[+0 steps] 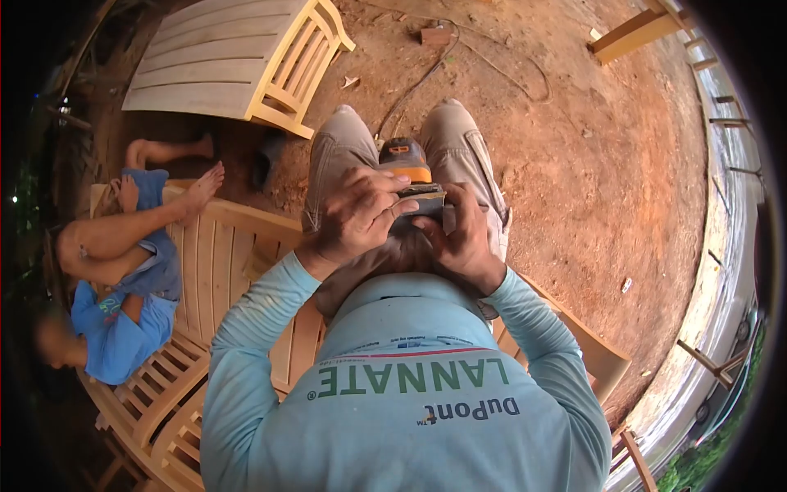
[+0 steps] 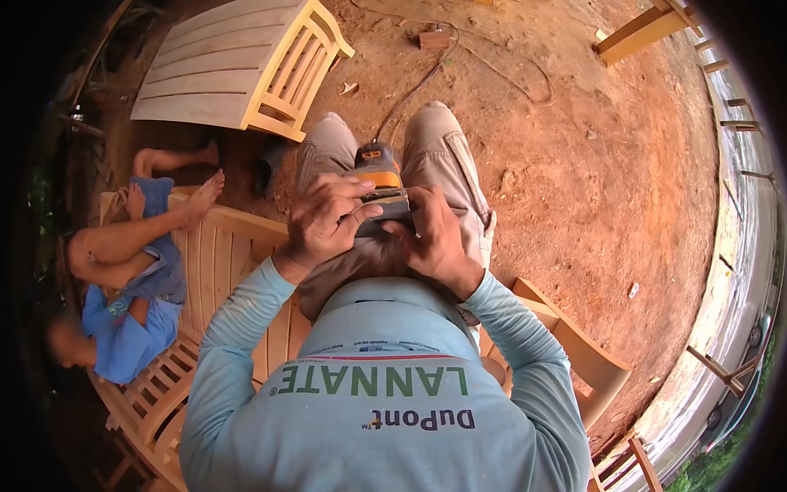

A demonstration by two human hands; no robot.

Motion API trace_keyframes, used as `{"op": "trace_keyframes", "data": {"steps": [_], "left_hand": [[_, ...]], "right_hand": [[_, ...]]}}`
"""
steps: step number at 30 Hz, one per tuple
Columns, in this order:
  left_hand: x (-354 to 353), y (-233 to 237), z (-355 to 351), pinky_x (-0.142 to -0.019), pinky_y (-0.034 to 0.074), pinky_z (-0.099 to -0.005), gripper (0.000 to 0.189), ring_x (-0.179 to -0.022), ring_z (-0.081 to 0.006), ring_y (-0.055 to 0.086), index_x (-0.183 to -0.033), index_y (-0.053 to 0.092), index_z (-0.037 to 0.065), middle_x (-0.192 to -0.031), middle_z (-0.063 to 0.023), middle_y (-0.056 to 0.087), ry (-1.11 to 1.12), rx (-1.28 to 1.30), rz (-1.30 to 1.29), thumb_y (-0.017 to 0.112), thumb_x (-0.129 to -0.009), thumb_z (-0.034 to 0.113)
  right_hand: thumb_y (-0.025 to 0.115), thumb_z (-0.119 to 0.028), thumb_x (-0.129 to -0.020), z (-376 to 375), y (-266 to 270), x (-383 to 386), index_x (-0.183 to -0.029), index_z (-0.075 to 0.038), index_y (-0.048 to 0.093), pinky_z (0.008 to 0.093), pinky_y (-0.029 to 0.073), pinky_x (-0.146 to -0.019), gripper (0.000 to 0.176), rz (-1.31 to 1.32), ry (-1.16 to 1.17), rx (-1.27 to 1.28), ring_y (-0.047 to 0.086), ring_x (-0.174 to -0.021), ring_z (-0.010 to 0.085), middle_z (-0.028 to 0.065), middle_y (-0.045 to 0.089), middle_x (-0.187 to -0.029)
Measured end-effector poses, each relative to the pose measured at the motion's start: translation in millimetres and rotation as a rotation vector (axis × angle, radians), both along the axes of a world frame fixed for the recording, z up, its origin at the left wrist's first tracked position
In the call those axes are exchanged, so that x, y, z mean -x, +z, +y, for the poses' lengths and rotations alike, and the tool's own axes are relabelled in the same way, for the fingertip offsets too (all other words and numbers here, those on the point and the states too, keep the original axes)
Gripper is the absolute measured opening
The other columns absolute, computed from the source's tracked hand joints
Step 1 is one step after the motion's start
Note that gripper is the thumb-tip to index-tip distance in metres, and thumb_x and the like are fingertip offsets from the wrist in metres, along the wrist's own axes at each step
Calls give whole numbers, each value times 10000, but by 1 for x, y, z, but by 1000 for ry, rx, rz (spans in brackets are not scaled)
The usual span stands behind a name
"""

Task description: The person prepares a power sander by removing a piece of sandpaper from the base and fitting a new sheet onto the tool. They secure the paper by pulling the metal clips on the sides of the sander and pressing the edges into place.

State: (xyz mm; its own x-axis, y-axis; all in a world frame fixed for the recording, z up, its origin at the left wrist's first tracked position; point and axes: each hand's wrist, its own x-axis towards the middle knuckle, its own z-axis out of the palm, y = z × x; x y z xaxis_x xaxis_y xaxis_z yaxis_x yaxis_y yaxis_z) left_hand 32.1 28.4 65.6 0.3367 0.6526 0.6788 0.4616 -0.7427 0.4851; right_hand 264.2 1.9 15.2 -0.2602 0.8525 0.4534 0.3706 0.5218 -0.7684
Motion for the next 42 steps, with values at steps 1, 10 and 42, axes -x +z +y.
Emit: {"op": "trace_keyframes", "data": {"steps": [1, 10, 42], "left_hand": [[-1, -7, -4, -869, 643, -447, 325, -987, -337, 792, -990, 671, 61, -1144, -100, 835, -9, 26, 7, 975, -871, 61], [-5, -24, -67, -890, 641, -436, 362, -1038, -303, 770, -1023, 695, 68, -1165, -65, 814, -95, 151, 47, 999, -827, 68], [11, -4, -55, -859, 611, -433, 322, -995, -300, 727, -1196, 811, 87, -1116, -76, 725, 20, 318, 43, 932, -897, 69]], "right_hand": [[946, -147, -911, -3, -5, -1, -1367, 10, 581, 486, 574, -804, 604, 10, 1, 41, 694, -942, 447, 224, 666, -1134], [890, -15, -825, -42, 5, -28, -1237, 0, 591, 487, 586, -798, 509, -76, 173, 317, 705, -922, 435, 216, 655, -1097], [783, -71, -1036, -19, 26, -18, -1030, -4, 710, 338, 564, -830, 100, 296, 47, 655, 697, -890, 168, 69, 750, -950]]}}
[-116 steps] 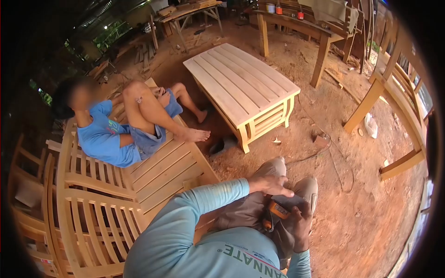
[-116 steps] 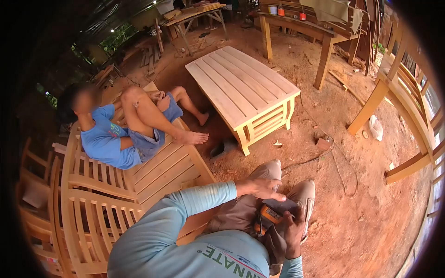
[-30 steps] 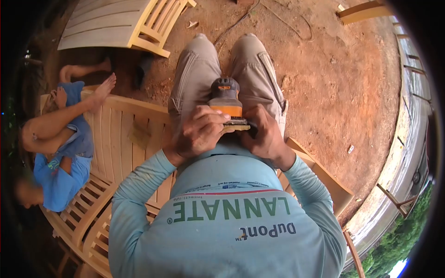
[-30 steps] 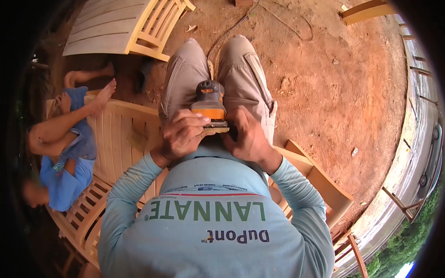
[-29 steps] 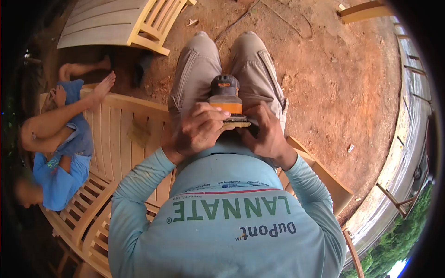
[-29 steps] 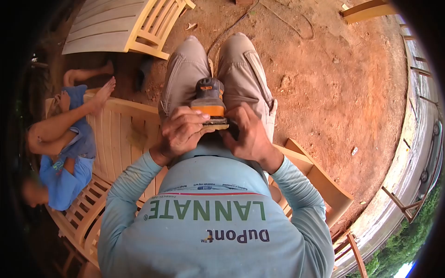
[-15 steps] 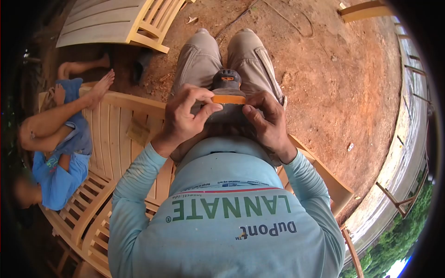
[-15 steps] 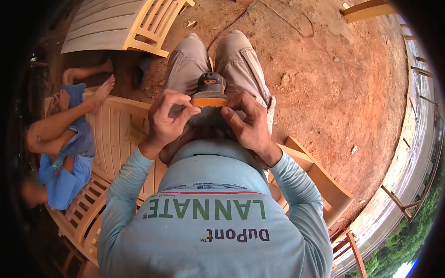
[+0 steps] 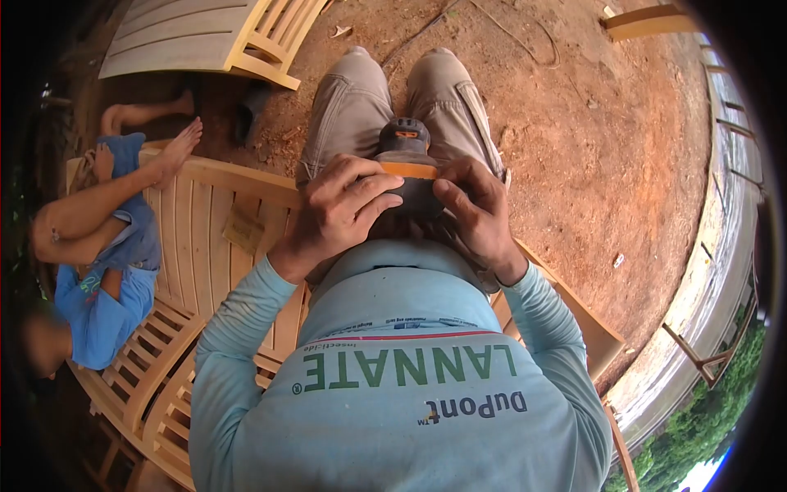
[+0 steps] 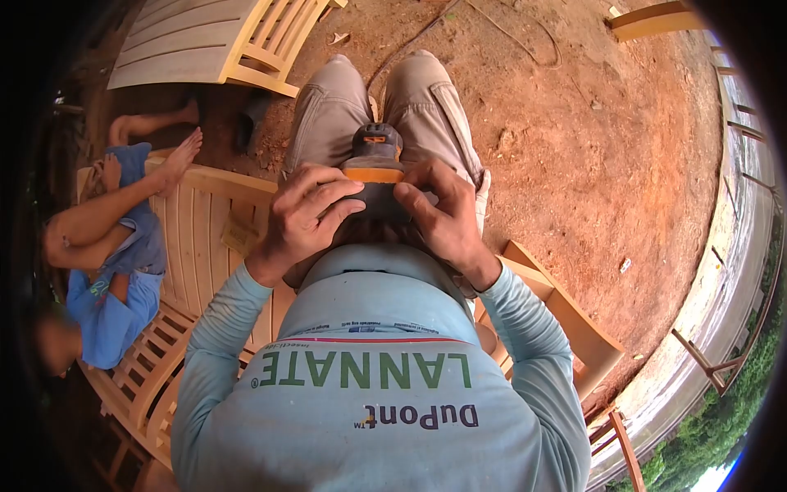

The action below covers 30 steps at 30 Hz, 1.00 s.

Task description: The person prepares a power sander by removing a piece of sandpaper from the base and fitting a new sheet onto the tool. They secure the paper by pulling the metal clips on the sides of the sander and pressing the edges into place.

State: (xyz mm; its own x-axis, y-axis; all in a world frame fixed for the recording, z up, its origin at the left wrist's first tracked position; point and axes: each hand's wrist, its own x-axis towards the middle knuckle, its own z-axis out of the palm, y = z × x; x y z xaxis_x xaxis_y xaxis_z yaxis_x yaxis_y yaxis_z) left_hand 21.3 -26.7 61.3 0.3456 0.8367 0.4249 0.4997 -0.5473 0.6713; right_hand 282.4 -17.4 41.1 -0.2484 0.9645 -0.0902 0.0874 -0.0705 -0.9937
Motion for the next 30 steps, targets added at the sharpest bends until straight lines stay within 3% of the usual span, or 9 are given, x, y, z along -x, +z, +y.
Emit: {"op": "trace_keyframes", "data": {"steps": [5, 9, 11, 14, 17, 19, 23, 25, 30], "left_hand": [[6, 2, -12, -851, 613, -409, 347, -958, -300, 742, -1182, 806, 42, -1089, -115, 753, 8, 0, -35, 932, -868, -33], [11, 4, -17, -854, 612, -387, 206, -990, -281, 758, -1179, 783, 10, -1128, -142, 768, 49, 100, -132, 851, -986, 35], [14, 16, -16, -861, 609, -386, 157, -1054, -283, 778, -1173, 792, 7, -1124, -140, 756, 23, 147, -186, 822, -1045, 92], [30, 0, -36, -871, 594, -323, 165, -1050, -198, 756, -1160, 777, -15, -1162, -122, 760, 102, 539, -561, 762, -1114, 143], [18, 2, -29, -904, 594, -266, 223, -1021, -121, 707, -1291, 715, -30, -1184, -94, 740, 314, 704, -657, 740, -1127, 119], [15, -5, -26, -883, 633, -275, 362, -1000, -135, 725, -1417, 656, -47, -1192, -112, 742, 335, 741, -685, 763, -1110, 112], [20, -2, -32, -850, 661, -297, 493, -1064, -156, 760, -1441, 648, -68, -1198, -129, 757, 209, 1001, -529, 855, -1051, 152], [20, -5, -34, -846, 663, -294, 469, -1046, -151, 763, -1412, 666, -68, -1166, -122, 768, 224, 974, -485, 859, -1049, 156], [19, -10, -35, -843, 658, -291, 368, -991, -117, 764, -1314, 708, -63, -1086, -98, 795, 288, 955, -444, 854, -1053, 151]], "right_hand": [[780, -44, -1018, -8, 2, -7, -1026, -13, 712, 369, 566, -904, 75, -79, 60, -283, 723, -999, 272, 115, 749, -1111], [812, -43, -988, -15, 1, -13, -1019, -18, 727, 370, 552, -971, 93, -31, 88, -319, 703, -1111, 270, 145, 714, -1244], [809, -72, -1006, -13, 3, -18, -1017, -19, 744, 365, 543, -994, 84, 91, 127, -289, 688, -1133, 258, 152, 698, -1269], [773, -110, -1057, -11, -4, -22, -1079, -10, 758, 340, 531, -1007, 103, 266, 144, -225, 665, -1122, 207, 138, 693, -1256], [707, -141, -1118, -20, -16, -23, -1164, 10, 742, 307, 528, -983, 162, 550, 1, 189, 651, -1075, 154, 117, 716, -1217], [687, -139, -1133, -18, -11, -22, -1215, 22, 728, 300, 539, -950, 185, 504, -43, 344, 659, -1040, 134, 95, 731, -1170], [706, -99, -1104, -2, 1, -23, -1301, 32, 713, 316, 579, -885, 237, 41, 71, 274, 700, -984, 124, 50, 747, -1079], [722, -89, -1082, 2, 0, -31, -1334, 26, 714, 326, 592, -886, 277, 42, 140, 403, 715, -979, 129, 51, 751, -1098], [794, -124, -1044, 7, -3, -31, -1350, 15, 730, 338, 600, -877, 341, -161, 255, 106, 737, -964, 161, 100, 767, -1132]]}}
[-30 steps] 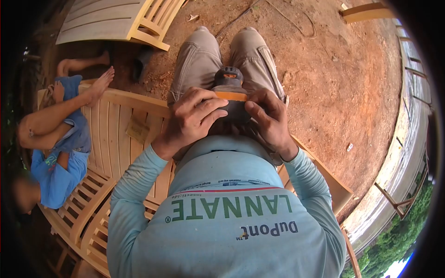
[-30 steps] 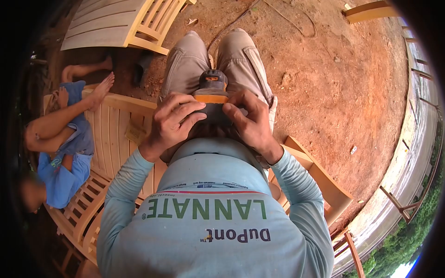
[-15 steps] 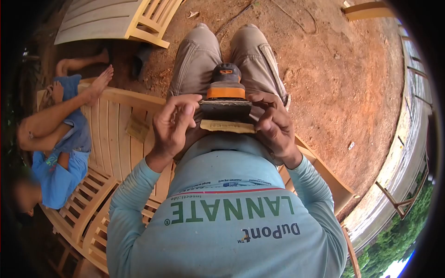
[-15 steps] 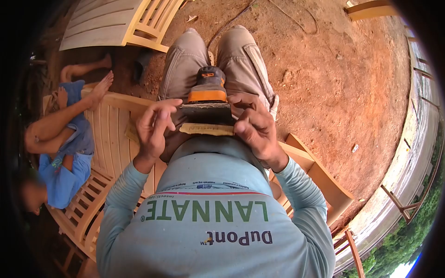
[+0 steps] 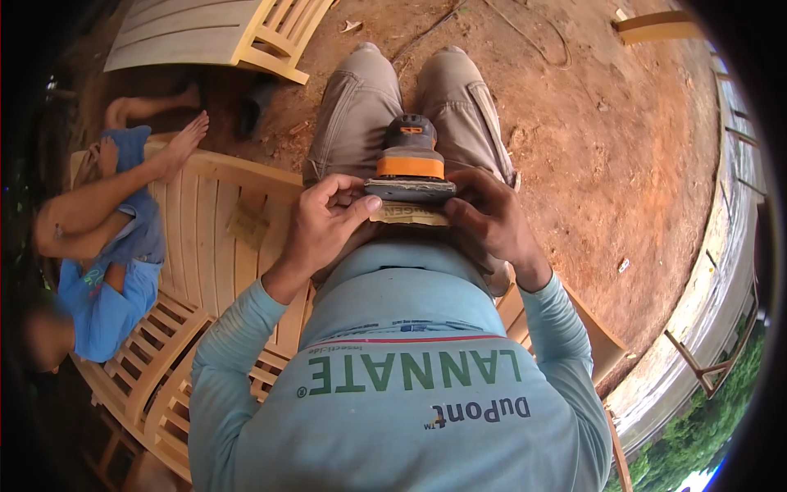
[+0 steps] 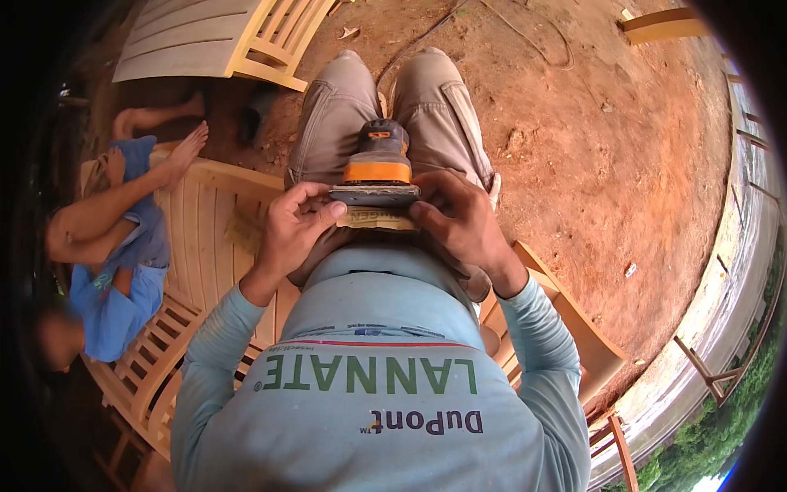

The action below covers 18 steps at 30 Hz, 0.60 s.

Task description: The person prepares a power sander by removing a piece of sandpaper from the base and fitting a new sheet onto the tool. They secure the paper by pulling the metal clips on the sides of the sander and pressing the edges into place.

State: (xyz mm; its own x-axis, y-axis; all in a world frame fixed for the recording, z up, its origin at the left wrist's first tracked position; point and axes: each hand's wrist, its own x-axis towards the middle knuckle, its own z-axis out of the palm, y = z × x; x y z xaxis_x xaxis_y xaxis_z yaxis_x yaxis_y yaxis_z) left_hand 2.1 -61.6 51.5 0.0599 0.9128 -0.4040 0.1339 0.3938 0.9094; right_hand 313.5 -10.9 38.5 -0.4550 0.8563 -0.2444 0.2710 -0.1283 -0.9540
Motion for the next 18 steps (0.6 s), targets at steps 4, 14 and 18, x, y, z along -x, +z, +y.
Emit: {"op": "trace_keyframes", "data": {"steps": [4, 14, 18], "left_hand": [[-1, 3, 2, -843, 650, -284, 274, -950, -103, 765, -1217, 748, -35, -1035, -78, 807, 0, -21, 80, 855, -1052, 157], [-4, 15, 10, -861, 631, -327, 364, -961, -173, 777, -1305, 710, -32, -1058, -132, 808, -167, -212, 318, 870, -1029, 143], [-1, -1, 18, -801, 636, -427, 283, -918, -368, 798, -1208, 733, 1, -1032, -184, 786, -129, -600, 428, 869, -994, 126]], "right_hand": [[835, -162, -1026, -1, 0, 2, -1332, 11, 743, 357, 602, -887, 364, -12, -25, -71, 751, -973, 188, 127, 767, -1123], [833, -111, -998, 8, 16, 5, -1285, 43, 723, 394, 621, -838, 344, -121, 66, -104, 787, -965, 297, 176, 751, -1120], [848, -49, -949, 10, -2, 9, -1282, 35, 703, 420, 623, -812, 373, -98, 35, -469, 772, -927, 377, 191, 723, -1114]]}}
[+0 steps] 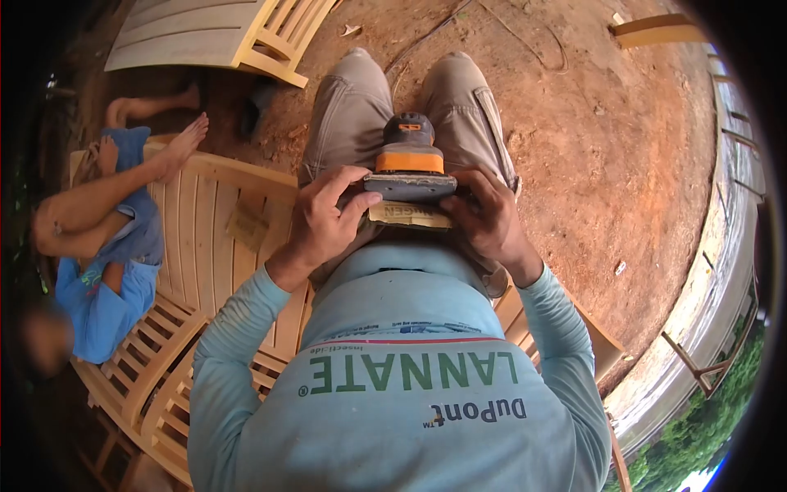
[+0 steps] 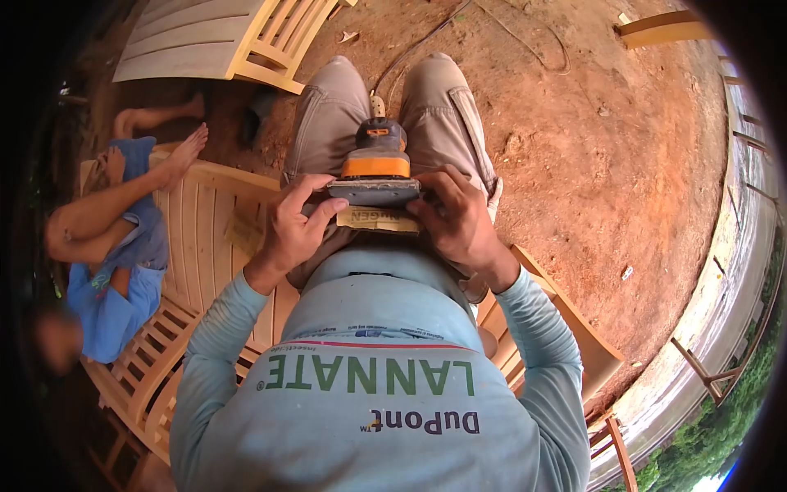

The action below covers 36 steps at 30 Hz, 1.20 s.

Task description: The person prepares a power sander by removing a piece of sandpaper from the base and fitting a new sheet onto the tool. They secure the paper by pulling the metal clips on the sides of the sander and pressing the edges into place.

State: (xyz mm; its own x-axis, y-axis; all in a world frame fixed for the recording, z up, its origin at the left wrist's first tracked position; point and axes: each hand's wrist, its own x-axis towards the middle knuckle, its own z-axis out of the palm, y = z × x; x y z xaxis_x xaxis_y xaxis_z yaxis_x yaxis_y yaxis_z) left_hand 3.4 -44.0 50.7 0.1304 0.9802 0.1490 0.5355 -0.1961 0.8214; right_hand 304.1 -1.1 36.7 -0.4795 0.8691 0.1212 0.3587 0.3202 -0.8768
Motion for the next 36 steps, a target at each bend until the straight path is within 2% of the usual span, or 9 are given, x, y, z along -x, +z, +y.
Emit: {"op": "trace_keyframes", "data": {"steps": [10, 16, 17, 18, 21, 25, 28, 32, 36], "left_hand": [[1, -22, 24, -827, 637, -475, 320, -964, -396, 787, -1233, 724, 25, -1081, -168, 777, -31, -319, 67, 859, -945, -7], [-2, -39, 0, -846, 654, -442, 291, -983, -373, 804, -1196, 740, 7, -1092, -173, 794, -23, -217, 43, 872, -938, -12], [-1, -38, -2, -846, 655, -439, 279, -979, -370, 807, -1191, 744, 2, -1088, -175, 797, -4, -172, 11, 871, -942, -10], [-2, -33, -2, -847, 656, -435, 268, -975, -367, 810, -1185, 748, -3, -1085, -178, 799, 17, -127, -22, 870, -946, -9], [-1, -15, 2, -804, 645, -366, 206, -905, -248, 803, -1180, 754, -11, -1042, -142, 801, 27, 40, -93, 843, -1011, 64], [-3, -12, 2, -692, 600, -287, 223, -790, -111, 724, -1151, 762, 6, -963, -49, 767, 113, 456, -616, 796, -1102, 221], [-2, 0, 16, -593, 534, -251, 301, -710, -64, 652, -1124, 762, 19, -909, 1, 718, 242, 704, -517, 757, -1138, 320], [-1, 11, 37, -491, 416, -233, 382, -591, -53, 567, -1034, 734, 64, -814, 25, 622, 220, 825, -414, 774, -1103, 438], [15, 11, 51, -416, 323, -250, 610, -495, -54, 495, -964, 711, 110, -756, 20, 620, 144, 1137, -386, 679, -1076, 708]], "right_hand": [[803, 45, -915, 14, -6, 12, -1337, -13, 692, 470, 630, -838, 441, 14, -136, -239, 760, -1020, 410, 215, 710, -1201], [648, 81, -924, 9, 4, 4, -1304, 1, 720, 435, 636, -848, 395, 17, -114, 87, 785, -961, 417, 226, 736, -1174], [647, 26, -1020, 12, 4, -7, -1396, 7, 698, 365, 634, -818, 379, -5, -45, 144, 779, -969, 229, 116, 760, -1086], [638, 5, -1045, 12, 3, -11, -1402, 12, 700, 361, 635, -814, 361, 90, -73, 349, 774, -959, 208, 105, 760, -1083], [604, -147, -1165, 19, 8, -11, -1425, 24, 709, 326, 636, -801, 328, 363, -184, 912, 758, -872, 148, 71, 768, -1059], [619, -311, -1192, 35, 9, -11, -1400, 6, 726, 295, 604, -702, 394, 166, -122, 806, 736, -781, 132, 61, 762, -977], [620, -427, -1194, 42, -12, -13, -1289, -9, 761, 292, 561, -616, 452, 27, -29, 613, 707, -717, 125, 54, 749, -936], [625, -550, -1172, 60, 17, 7, -1135, -23, 772, 300, 528, -572, 548, -149, -123, 855, 663, -664, 120, 45, 706, -874], [633, -636, -1144, 78, 47, 18, -1040, -31, 758, 308, 515, -554, 626, -265, -78, 975, 635, -625, 113, 29, 658, -800]]}}
